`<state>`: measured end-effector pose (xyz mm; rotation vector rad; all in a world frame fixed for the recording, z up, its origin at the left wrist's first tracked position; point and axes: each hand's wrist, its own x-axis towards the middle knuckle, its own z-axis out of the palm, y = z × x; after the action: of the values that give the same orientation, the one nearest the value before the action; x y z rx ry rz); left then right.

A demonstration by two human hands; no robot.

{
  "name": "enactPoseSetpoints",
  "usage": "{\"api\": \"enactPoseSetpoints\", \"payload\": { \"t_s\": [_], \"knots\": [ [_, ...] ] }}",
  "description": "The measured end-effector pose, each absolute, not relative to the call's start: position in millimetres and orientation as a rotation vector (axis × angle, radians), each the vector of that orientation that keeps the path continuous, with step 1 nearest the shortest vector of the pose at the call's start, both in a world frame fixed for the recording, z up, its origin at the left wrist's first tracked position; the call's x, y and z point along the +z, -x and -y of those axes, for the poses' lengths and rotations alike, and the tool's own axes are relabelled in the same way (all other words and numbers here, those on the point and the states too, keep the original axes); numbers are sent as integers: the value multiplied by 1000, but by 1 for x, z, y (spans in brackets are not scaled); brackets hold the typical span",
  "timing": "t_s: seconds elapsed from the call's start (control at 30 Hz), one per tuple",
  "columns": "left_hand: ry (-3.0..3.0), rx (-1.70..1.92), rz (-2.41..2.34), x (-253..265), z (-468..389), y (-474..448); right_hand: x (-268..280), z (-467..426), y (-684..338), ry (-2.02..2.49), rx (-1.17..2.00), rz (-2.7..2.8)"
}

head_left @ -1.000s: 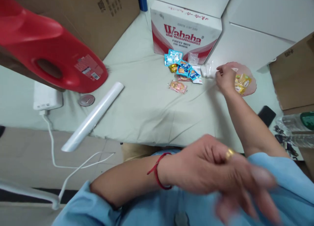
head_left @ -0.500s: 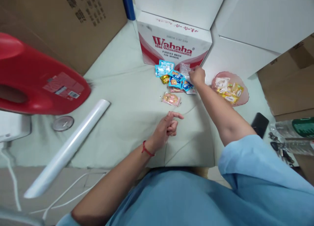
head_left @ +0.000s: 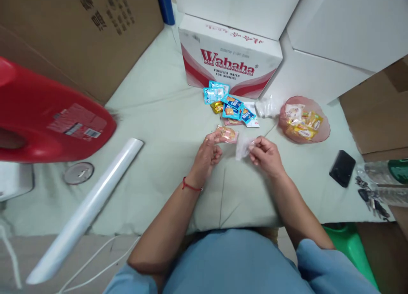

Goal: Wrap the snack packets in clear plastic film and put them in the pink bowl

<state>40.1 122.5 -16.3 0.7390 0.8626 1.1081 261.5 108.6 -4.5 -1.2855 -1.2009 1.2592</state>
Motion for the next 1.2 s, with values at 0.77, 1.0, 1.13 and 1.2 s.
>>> {"api": "enactPoseSetpoints", "payload": {
  "t_s": [0.77, 1.0, 1.13, 1.2],
  "knots": [
    [-711, 1301, -1219, -34, -123, -35, -24, -85, -258, 1121, 749, 1702],
    [-1014, 1236, -1277, -38, -108, -45, -24, -75, -234, 1226, 536, 1717],
    [-1000, 1191, -1157, -37, -106, -49, -35, -81, -228, 1270, 569, 1836],
    [-952, 1163, -1090, -35, -106, -51, -38, -83, -230, 1284, 616, 1810]
  ]
}}
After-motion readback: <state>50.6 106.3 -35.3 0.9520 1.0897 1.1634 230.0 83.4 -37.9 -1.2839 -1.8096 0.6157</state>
